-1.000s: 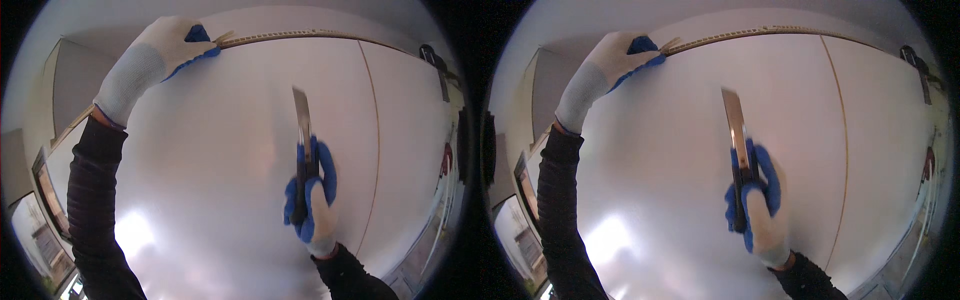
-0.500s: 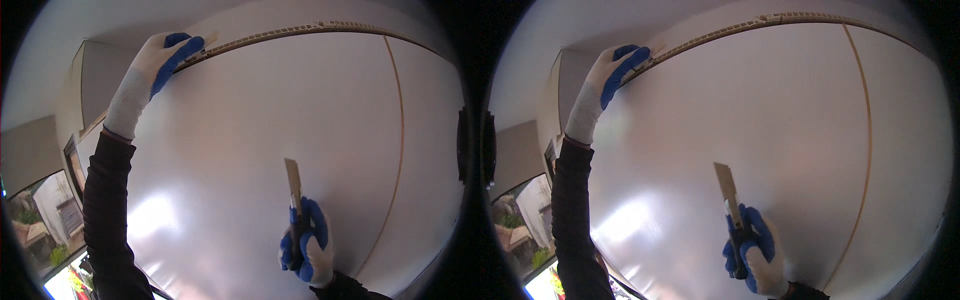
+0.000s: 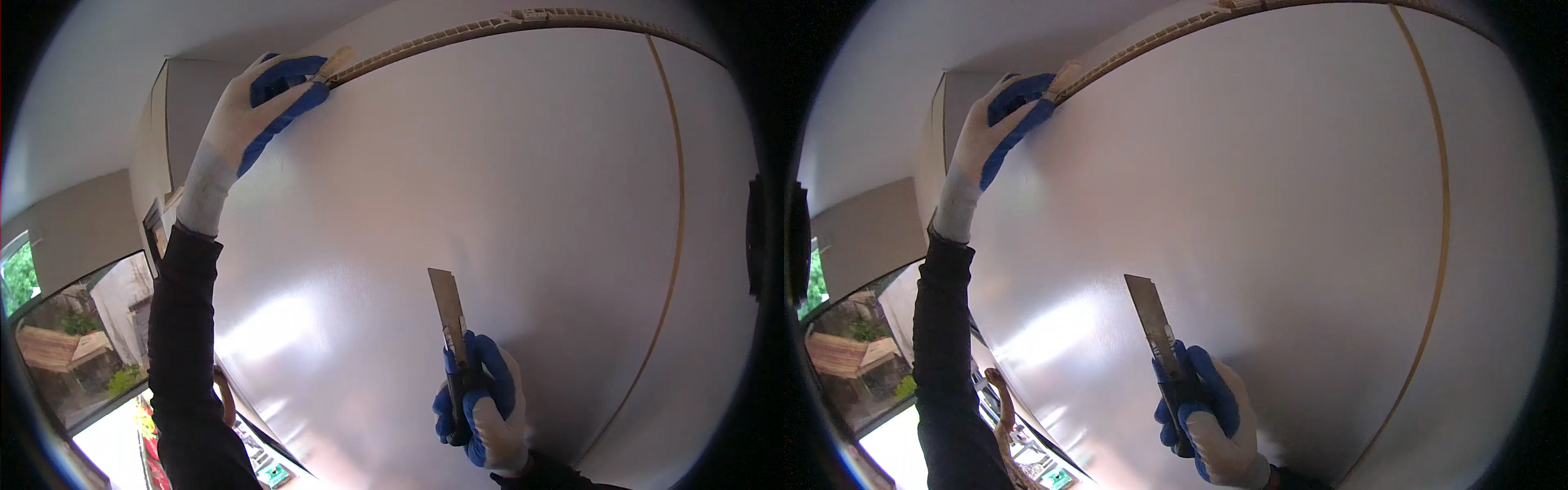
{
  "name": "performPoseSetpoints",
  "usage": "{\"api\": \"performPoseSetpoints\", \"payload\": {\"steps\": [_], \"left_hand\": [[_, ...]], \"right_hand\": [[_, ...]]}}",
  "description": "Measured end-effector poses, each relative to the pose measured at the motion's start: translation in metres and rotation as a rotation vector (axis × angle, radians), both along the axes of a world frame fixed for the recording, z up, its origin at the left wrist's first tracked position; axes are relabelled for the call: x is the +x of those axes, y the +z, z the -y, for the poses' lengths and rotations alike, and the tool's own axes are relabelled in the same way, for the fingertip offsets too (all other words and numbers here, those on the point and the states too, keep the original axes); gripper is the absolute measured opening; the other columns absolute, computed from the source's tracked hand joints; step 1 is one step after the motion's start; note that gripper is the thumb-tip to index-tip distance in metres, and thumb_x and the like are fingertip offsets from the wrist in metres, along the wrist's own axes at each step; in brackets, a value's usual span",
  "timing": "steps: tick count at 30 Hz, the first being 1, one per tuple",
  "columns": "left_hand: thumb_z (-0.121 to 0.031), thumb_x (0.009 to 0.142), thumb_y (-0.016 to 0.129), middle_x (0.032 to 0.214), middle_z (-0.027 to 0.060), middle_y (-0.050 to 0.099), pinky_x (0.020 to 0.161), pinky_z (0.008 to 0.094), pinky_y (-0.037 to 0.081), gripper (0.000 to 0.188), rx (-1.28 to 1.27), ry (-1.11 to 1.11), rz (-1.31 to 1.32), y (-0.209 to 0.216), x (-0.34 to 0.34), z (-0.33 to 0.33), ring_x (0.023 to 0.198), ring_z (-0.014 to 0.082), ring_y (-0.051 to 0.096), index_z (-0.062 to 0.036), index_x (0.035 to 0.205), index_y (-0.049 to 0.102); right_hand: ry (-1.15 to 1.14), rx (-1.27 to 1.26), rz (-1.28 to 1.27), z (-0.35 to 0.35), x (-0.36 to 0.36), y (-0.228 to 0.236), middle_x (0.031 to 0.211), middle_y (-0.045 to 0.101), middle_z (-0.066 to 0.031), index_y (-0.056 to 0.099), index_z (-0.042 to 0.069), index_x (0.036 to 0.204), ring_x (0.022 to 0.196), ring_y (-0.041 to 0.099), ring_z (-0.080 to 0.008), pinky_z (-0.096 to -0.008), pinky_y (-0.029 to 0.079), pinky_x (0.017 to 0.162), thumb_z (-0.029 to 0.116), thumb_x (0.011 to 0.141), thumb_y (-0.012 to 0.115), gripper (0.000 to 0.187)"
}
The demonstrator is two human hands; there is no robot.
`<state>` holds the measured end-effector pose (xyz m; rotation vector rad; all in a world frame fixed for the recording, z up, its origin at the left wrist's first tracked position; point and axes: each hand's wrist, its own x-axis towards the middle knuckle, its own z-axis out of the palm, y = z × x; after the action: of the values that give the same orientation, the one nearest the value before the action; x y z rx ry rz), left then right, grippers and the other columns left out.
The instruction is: The person trims a white PVC panel along the top edge using a utility knife while wearing gloves.
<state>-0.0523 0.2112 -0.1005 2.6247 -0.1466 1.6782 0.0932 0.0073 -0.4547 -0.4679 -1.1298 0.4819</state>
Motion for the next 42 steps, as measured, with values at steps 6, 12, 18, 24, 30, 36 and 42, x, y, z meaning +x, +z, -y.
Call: {"api": "performPoseSetpoints", "payload": {"steps": [6,12,18,24,30,36,42], "left_hand": [[-0.010,0.105,0.058,0.133,0.0098,0.066,0.110,0.0289,0.046,0.033,0.257,-0.002,-0.280,0.048,-0.025,-0.015,0.124,0.0174,0.062,-0.0006,0.136,0.062],[-0.011,0.106,0.056,0.139,0.0119,0.063,0.109,0.0297,0.047,0.032,0.131,0.018,-0.144,0.016,-0.009,-0.002,0.127,0.0194,0.061,0.0000,0.134,0.063],[-0.019,0.105,0.061,0.126,0.0094,0.067,0.103,0.0293,0.048,0.031,0.110,0.191,-0.038,0.023,-0.010,0.001,0.116,0.0173,0.064,-0.0007,0.128,0.069],[-0.019,0.104,0.064,0.099,0.0018,0.071,0.086,0.0249,0.051,0.025,0.066,-0.014,0.134,0.012,0.003,-0.015,0.092,0.0108,0.064,0.0015,0.116,0.072],[-0.017,0.102,0.067,0.091,-0.0007,0.069,0.076,0.0229,0.049,0.021,0.003,-0.062,0.266,0.003,0.020,-0.003,0.081,0.0078,0.061,0.0028,0.106,0.072],[-0.015,0.101,0.065,0.095,0.0017,0.068,0.083,0.0256,0.049,0.020,0.311,0.051,0.419,-0.019,0.027,-0.009,0.086,0.0114,0.061,0.0034,0.105,0.071],[-0.014,0.101,0.063,0.105,0.0042,0.069,0.090,0.0270,0.048,0.021,0.182,-0.101,0.299,-0.009,0.004,-0.010,0.095,0.0128,0.062,0.0027,0.111,0.071]], "right_hand": [[-0.004,0.036,-0.076,-0.002,-0.007,0.003,0.112,0.064,-0.0160,0.032,0.009,0.157,0.076,0.068,-0.0177,-0.0310,0.061,0.056,0.022,0.106,0.055,0.057],[0.153,0.031,-0.022,0.004,0.005,0.000,0.130,0.060,-0.0179,0.031,0.008,0.157,0.084,0.069,-0.0207,-0.0324,0.062,0.059,0.021,0.105,0.057,0.060],[0.046,0.005,-0.077,0.002,-0.008,-0.001,0.129,0.061,-0.0184,0.032,0.009,0.157,0.083,0.069,-0.0204,-0.0321,0.061,0.059,0.020,0.104,0.059,0.060],[0.087,-0.014,-0.120,0.005,-0.011,-0.001,0.128,0.061,-0.0190,0.032,0.009,0.157,0.084,0.069,-0.0219,-0.0323,0.061,0.060,0.015,0.103,0.057,0.060],[0.052,-0.087,-0.156,0.014,-0.011,0.004,0.124,0.061,-0.0204,0.032,0.007,0.156,0.084,0.070,-0.0216,-0.0333,0.061,0.060,0.017,0.102,0.060,0.061],[0.179,-0.086,-0.086,0.017,-0.010,0.003,0.104,0.063,-0.0080,0.035,0.007,0.156,0.066,0.057,-0.0127,-0.0289,0.045,0.050,0.025,0.099,0.066,0.067],[0.053,-0.081,-0.087,0.013,-0.010,-0.003,0.127,0.060,-0.0202,0.031,0.006,0.157,0.085,0.069,-0.0214,-0.0339,0.061,0.062,0.020,0.103,0.057,0.061]]}}
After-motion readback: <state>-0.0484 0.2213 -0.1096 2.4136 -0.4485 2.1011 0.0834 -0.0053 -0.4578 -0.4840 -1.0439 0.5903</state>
